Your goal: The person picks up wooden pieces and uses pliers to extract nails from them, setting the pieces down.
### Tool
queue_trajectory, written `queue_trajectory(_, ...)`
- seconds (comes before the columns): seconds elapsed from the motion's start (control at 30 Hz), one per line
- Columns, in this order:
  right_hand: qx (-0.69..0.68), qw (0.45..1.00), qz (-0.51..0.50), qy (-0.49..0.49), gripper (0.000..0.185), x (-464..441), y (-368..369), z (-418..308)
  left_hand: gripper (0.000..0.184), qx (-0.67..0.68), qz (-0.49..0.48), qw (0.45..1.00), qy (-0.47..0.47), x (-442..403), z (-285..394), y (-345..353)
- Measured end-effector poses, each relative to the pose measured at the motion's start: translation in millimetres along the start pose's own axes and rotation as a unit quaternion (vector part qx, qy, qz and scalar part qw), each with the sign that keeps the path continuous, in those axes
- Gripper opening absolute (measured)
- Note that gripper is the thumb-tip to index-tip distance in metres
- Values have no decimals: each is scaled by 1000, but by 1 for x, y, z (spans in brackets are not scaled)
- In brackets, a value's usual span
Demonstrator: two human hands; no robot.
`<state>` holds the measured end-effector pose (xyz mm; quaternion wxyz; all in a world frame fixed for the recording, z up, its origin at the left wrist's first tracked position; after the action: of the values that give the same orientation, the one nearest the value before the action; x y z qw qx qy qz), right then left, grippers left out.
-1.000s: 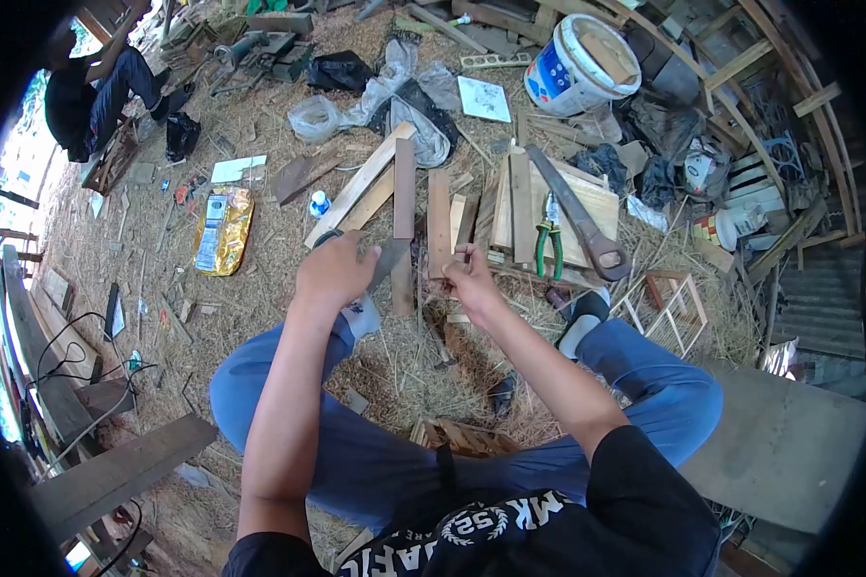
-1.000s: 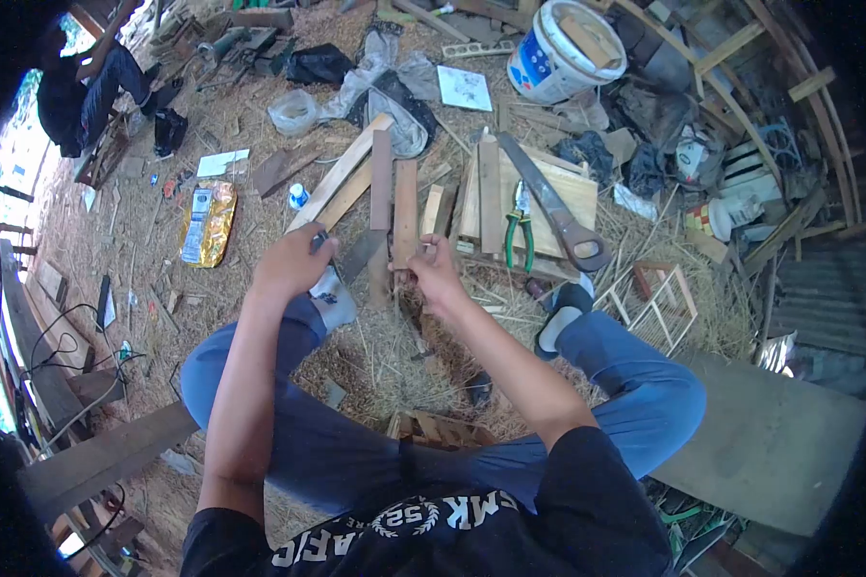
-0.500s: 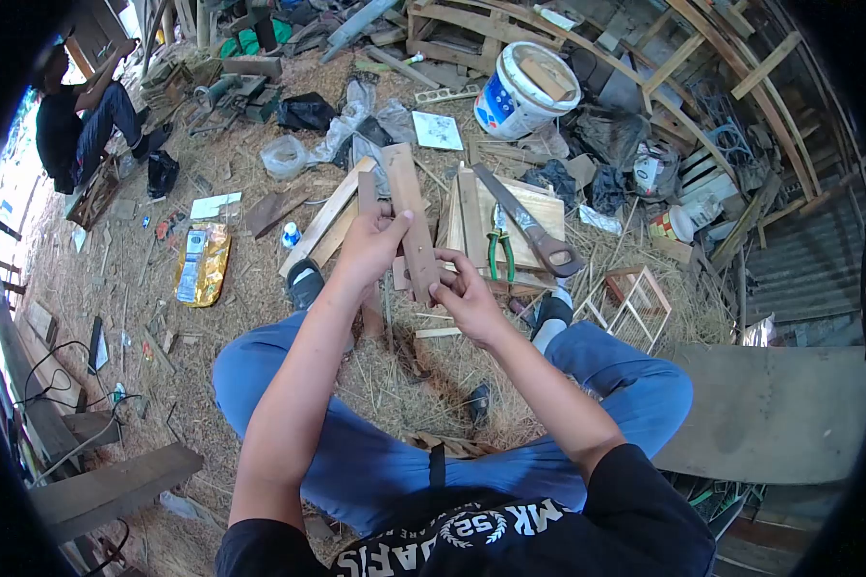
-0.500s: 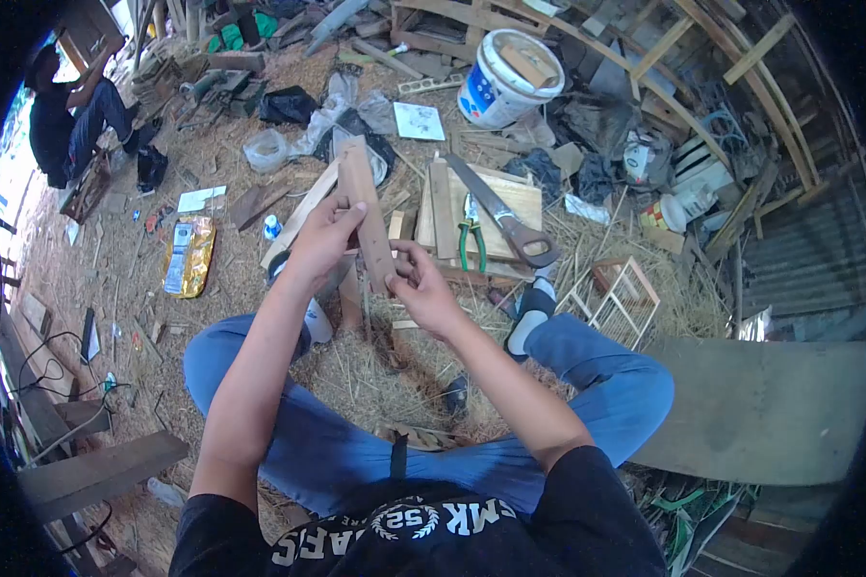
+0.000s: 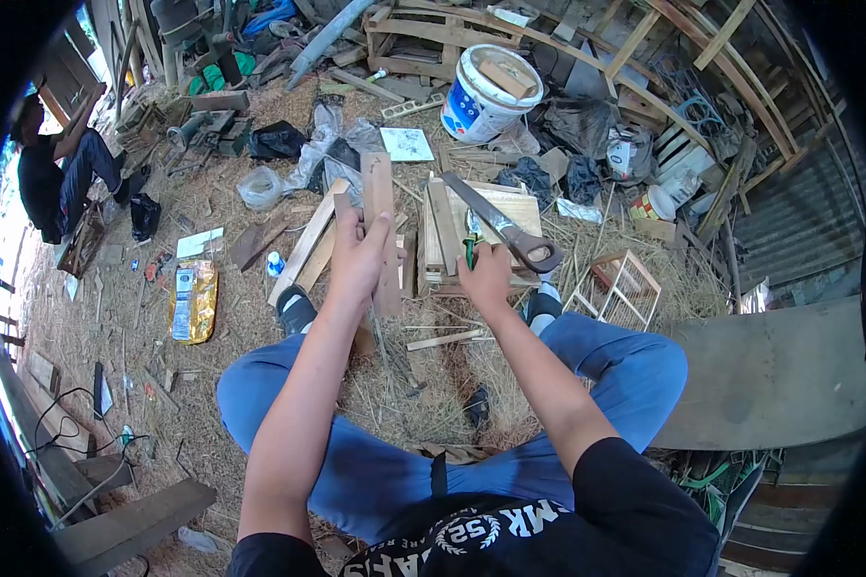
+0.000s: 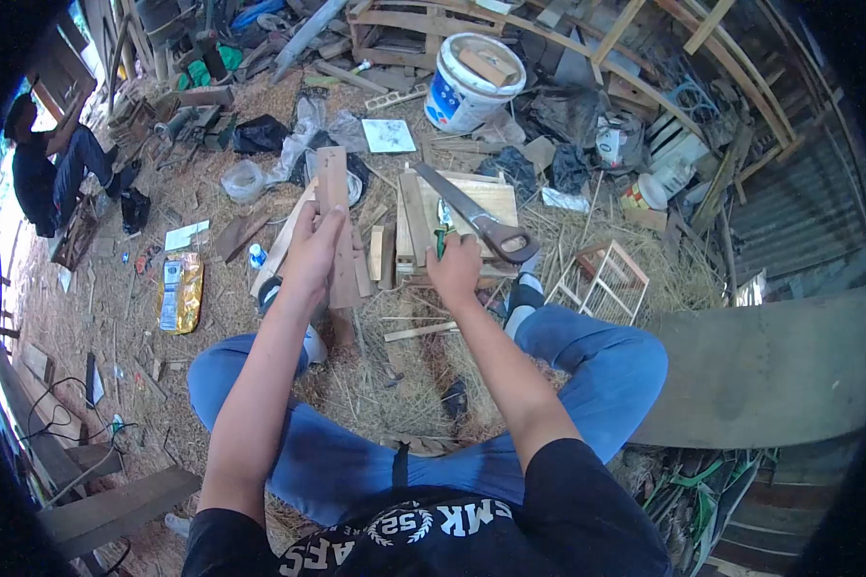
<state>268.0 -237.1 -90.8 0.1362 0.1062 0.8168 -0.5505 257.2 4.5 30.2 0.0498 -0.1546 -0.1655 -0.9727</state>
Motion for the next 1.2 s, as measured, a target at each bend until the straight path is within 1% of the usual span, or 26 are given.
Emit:
queue_trajectory(0.03, -2, 1000, -1, 0, 34, -2, 2, -2, 28, -1, 2, 1000, 0, 0, -1, 0)
queue_trajectory(0.13, 53, 997, 35, 33, 34, -11, 6, 1, 28, -18, -12, 1000, -17, -1, 1, 1)
queue_trajectory(0.2, 25, 999, -31, 36, 38, -16, 9, 11, 27, -27, -24, 999, -12, 0, 3, 4)
queue_trajectory(0.27, 36, 999, -37, 17, 40, -23, 8, 20, 26, -33, -33, 999, -17, 1, 7, 6)
queue_trajectory(0.33, 16, 993, -119, -6, 33, -32, 12, 31, 26, -38, -43, 998, -23, 3, 12, 11)
queue_trajectory(0.37, 40, 991, -122, -43, 29, -36, 12, 34, 25, -27, -60, 997, -40, 5, 14, 14)
queue_trajectory(0.4, 41, 991, -118, -44, 29, -40, 11, 38, 26, -17, -77, 995, -57, 6, 17, 17)
queue_trajectory(0.47, 4, 987, -158, -32, 29, -47, 11, 49, 27, -26, -100, 993, -49, 10, 22, 23)
queue_trajectory(0.5, 6, 988, -152, -32, 29, -55, 4, 52, 28, -35, -121, 991, -46, 11, 25, 27)
queue_trajectory(0.53, -78, 978, -188, 49, 32, -65, 0, 60, 28, -35, -124, 991, -42, 9, 26, 29)
queue_trajectory(0.57, -162, 953, -222, 129, 35, -70, -3, 67, 29, -50, -126, 990, -26, 8, 26, 31)
queue_trajectory(0.6, -160, 954, -220, 130, 35, -77, -20, 64, 30, -65, -129, 989, -10, 6, 25, 34)
queue_trajectory(0.63, -314, 897, -224, 217, 31, -78, -46, 54, 30, -65, -131, 989, -11, 5, 24, 35)
queue_trajectory(0.67, -458, 808, -221, 297, 27, -78, -72, 43, 30, -76, -135, 988, 9, 5, 24, 36)
queue_trajectory(0.73, -508, 791, -208, 269, 18, -86, -121, 32, 31, -86, -139, 986, 32, 4, 26, 41)
queue_trajectory(0.77, -554, 778, -170, 241, 17, -87, -144, 24, 31, -83, -124, 988, 41, 5, 27, 44)
queue_trajectory(0.8, -634, 725, -163, 214, 14, -89, -157, 22, 31, -81, -108, 990, 49, 7, 28, 46)
queue_trajectory(0.87, -690, 671, -203, 179, 19, -82, -199, -1, 29, -88, -105, 990, 33, 13, 34, 48)
queue_trajectory(0.9, -690, 671, -202, 179, 19, -77, -213, -10, 29, -110, -102, 988, 37, 14, 35, 48)
queue_trajectory(0.93, -702, 663, -223, 138, 18, -71, -225, -22, 29, -134, -99, 985, 40, 15, 36, 48)
queue_trajectory(0.97, -712, 652, -243, 97, 16, -66, -231, -31, 28, -148, -97, 983, 38, 14, 37, 47)
queue_trajectory(1.0, -714, 651, -241, 97, 16, -61, -233, -36, 28, -151, -98, 983, 39, 17, 40, 47)
queue_trajectory(1.07, -701, 656, -264, 93, 31, -51, -230, -43, 28, -187, -118, 974, 44, 25, 48, 50)
queue_trajectory(1.1, -697, 654, -289, 56, 33, -49, -224, -42, 28, -190, -118, 974, 44, 26, 47, 50)
queue_trajectory(1.13, -700, 652, -288, 56, 33, -48, -220, -39, 28, -200, -117, 972, 40, 26, 46, 50)
queue_trajectory(1.2, -719, 603, -341, 55, 36, -42, -212, -43, 28, -214, -115, 969, 34, 28, 47, 50)
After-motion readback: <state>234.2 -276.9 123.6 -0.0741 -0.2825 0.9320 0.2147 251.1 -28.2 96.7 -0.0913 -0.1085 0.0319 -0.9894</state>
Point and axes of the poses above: each hand's wrist, its own x-axis away from the middle knuckle, its own y-axis out of the palm, z = x × y, the point moved 3 cm from there along -x, towards the middle knuckle, and after that the axes turned 8 degrees about -y, right-handed, at the moved point
